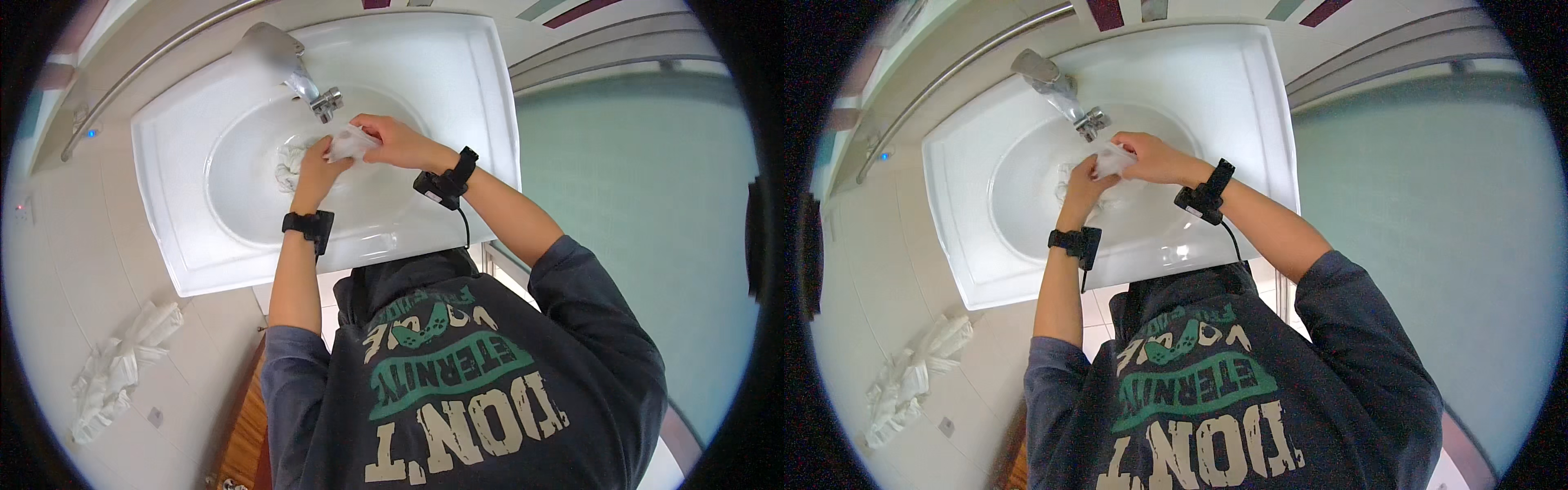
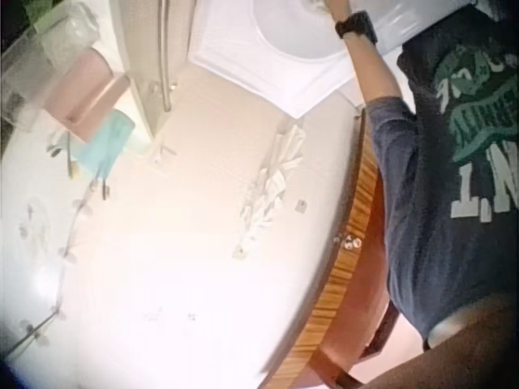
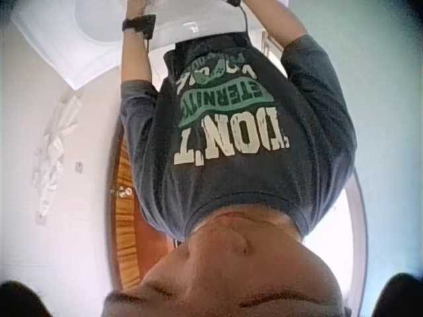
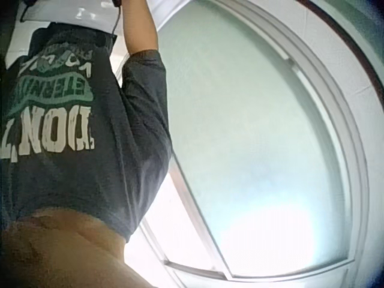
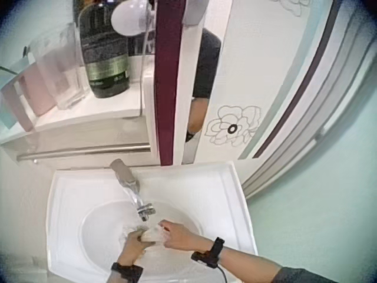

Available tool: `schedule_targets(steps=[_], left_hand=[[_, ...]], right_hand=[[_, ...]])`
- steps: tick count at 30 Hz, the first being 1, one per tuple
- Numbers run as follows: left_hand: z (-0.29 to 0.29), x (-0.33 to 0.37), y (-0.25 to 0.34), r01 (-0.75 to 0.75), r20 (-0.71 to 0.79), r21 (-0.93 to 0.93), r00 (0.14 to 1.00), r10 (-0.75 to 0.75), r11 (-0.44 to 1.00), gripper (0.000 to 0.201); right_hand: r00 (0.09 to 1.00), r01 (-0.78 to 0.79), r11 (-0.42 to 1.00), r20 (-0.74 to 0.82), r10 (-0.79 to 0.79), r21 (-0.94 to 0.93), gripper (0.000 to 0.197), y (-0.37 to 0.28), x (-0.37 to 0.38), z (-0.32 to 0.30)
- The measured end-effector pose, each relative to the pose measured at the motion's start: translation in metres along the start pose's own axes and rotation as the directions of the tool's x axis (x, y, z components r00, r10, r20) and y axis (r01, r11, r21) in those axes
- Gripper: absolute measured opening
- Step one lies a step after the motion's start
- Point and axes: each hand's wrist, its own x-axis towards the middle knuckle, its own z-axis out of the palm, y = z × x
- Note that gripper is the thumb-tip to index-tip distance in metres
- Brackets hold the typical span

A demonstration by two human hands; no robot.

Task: The person washes a white cloth in a bathroom sink by hand, holding it under running water, scrubbing the material together, and wringing it out before turning off the tap.

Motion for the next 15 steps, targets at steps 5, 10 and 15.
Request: schedule_targets(steps=[5,10,15], left_hand=[[-0.024,-0.023,0.032,0.204,-0.083,-0.335,0.966,-0.244,0.920,0.019],[-0.062,-0.037,0.091,0.039,-0.432,-0.429,0.869,-0.243,0.902,0.021],[-0.117,-0.065,0.155,-0.115,-0.473,-0.574,0.855,-0.213,0.811,0.032]], right_hand=[[0.988,0.079,0.801,0.156,0.018,-0.593,0.053,0.050,0.003,0.004],[0.961,-0.030,0.933,0.246,0.125,-0.359,0.061,0.065,0.026,0.018],[0.968,-0.051,0.884,0.193,0.158,-0.465,0.062,0.076,0.042,0.032]])
